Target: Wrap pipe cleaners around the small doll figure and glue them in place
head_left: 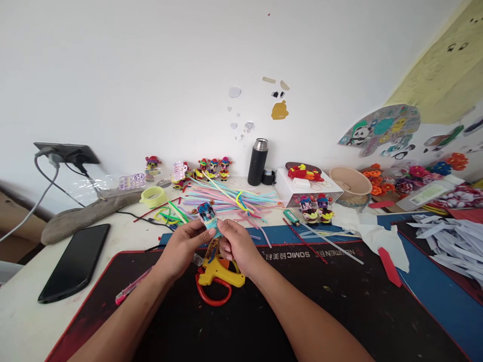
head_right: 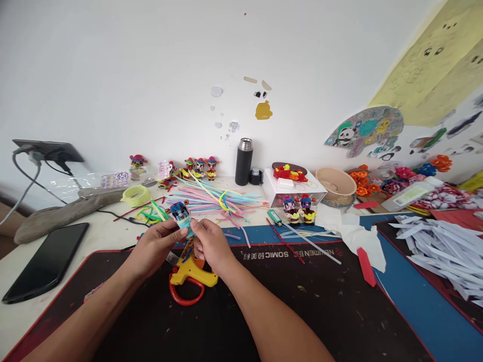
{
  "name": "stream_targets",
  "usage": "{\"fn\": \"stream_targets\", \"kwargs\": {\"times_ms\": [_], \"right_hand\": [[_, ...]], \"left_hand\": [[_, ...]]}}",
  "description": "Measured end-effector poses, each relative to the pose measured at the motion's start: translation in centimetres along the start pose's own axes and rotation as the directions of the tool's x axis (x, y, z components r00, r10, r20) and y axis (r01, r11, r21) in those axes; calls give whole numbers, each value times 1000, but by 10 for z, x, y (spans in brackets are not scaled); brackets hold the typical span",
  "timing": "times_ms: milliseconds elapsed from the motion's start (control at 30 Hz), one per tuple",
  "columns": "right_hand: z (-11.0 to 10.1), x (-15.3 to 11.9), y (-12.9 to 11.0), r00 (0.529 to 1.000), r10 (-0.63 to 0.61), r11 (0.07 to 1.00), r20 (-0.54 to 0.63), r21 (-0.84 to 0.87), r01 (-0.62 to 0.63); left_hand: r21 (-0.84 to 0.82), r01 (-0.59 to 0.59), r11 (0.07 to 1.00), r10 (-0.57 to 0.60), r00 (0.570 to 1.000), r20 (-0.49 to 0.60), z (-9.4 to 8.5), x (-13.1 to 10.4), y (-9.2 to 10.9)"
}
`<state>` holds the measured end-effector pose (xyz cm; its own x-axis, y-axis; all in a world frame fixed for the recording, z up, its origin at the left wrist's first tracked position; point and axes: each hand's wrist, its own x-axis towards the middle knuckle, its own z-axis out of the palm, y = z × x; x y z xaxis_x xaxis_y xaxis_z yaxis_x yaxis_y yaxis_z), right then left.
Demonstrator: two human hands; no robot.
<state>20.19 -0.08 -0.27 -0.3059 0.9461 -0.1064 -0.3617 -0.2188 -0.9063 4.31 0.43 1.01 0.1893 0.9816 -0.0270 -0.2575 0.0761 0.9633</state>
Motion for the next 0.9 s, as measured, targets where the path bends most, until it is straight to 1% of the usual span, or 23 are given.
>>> {"fn": "stream_targets", "kwargs": {"times_ms": [200, 400, 567, 767, 900], "right_hand": [[0, -2, -2, 1000, 21, 1000, 9, 3, -21], [0, 0, -3, 999, 50, 998, 6, 35, -50], [1, 0, -2, 998, 53, 997, 31, 48, -54], [1, -1, -2, 999, 30, 1000, 43, 9, -30], [1, 1, 1, 1000, -13, 1000, 19, -21, 14]], "left_hand": [[-15, 9, 1000, -9, 1000, 2, 3, -2, 4], [-73, 55, 996, -55, 998, 6, 6, -2, 8], [-42, 16, 999, -17, 1000, -17, 5, -1, 8], [10, -2, 1000, 3, 999, -36, 4, 0, 7], [15, 16, 1000, -15, 999, -34, 6, 0, 6]]}}
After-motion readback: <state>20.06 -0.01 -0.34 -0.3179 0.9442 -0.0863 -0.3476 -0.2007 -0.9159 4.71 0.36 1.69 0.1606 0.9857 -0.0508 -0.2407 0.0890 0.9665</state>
